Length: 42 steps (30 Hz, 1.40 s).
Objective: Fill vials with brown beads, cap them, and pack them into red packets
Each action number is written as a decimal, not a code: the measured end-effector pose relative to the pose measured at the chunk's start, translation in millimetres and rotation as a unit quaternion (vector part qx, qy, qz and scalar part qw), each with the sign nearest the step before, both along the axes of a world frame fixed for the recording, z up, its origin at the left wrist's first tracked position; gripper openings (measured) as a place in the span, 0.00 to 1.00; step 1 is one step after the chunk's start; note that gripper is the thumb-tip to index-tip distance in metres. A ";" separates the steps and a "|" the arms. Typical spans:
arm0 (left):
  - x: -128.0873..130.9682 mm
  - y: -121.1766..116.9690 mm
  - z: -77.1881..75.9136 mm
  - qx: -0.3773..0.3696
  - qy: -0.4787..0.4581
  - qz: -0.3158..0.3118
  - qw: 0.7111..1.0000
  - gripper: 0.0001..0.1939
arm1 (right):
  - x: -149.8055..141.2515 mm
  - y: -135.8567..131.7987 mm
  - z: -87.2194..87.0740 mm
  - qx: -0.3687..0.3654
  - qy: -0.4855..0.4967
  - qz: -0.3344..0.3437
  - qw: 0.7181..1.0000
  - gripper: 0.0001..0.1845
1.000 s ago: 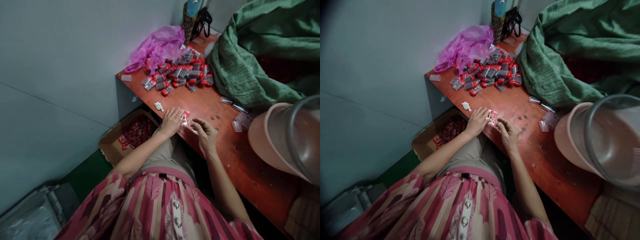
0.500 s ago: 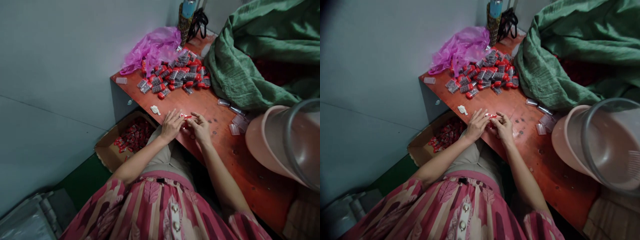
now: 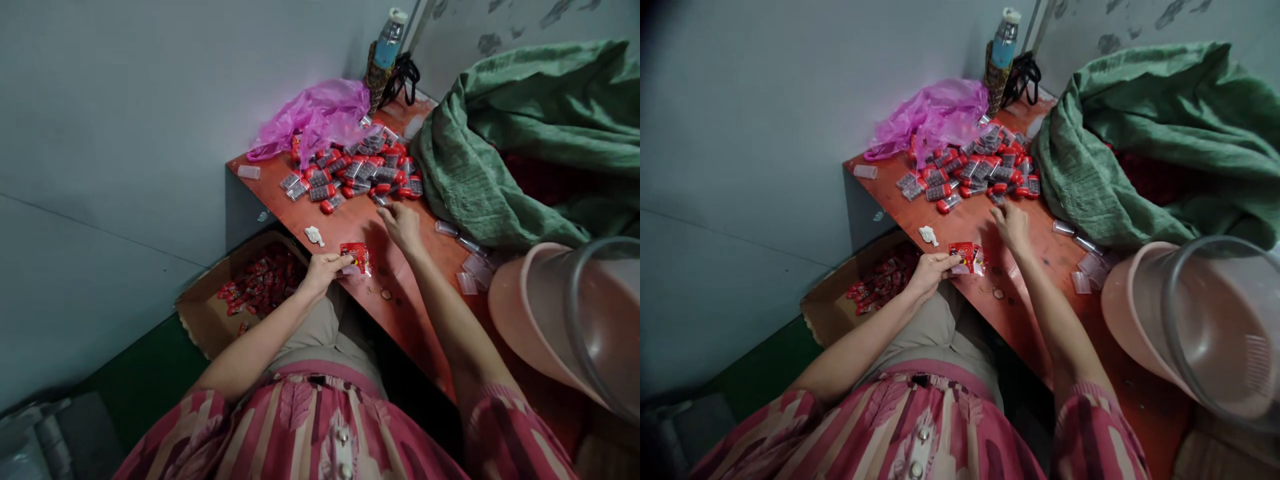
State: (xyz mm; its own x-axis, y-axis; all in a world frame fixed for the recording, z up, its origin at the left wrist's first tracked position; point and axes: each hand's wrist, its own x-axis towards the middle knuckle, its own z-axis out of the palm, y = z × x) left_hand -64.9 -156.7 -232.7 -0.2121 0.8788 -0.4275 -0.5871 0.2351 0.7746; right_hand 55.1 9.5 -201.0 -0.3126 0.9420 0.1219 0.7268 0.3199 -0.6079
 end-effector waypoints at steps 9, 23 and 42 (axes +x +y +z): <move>-16.7 0.5 11.5 -0.040 -0.143 0.095 0.984 0.14 | -11.2 31.1 -5.0 0.033 -0.116 0.017 0.993 0.07; -4.4 0.2 14.1 -0.033 -0.259 0.163 0.951 0.11 | 28.3 -186.9 -1.5 -0.227 0.257 0.043 0.938 0.13; 20.5 -9.0 33.0 0.071 -0.153 0.045 0.985 0.16 | 34.0 -183.3 -18.0 -0.162 0.272 0.010 0.949 0.13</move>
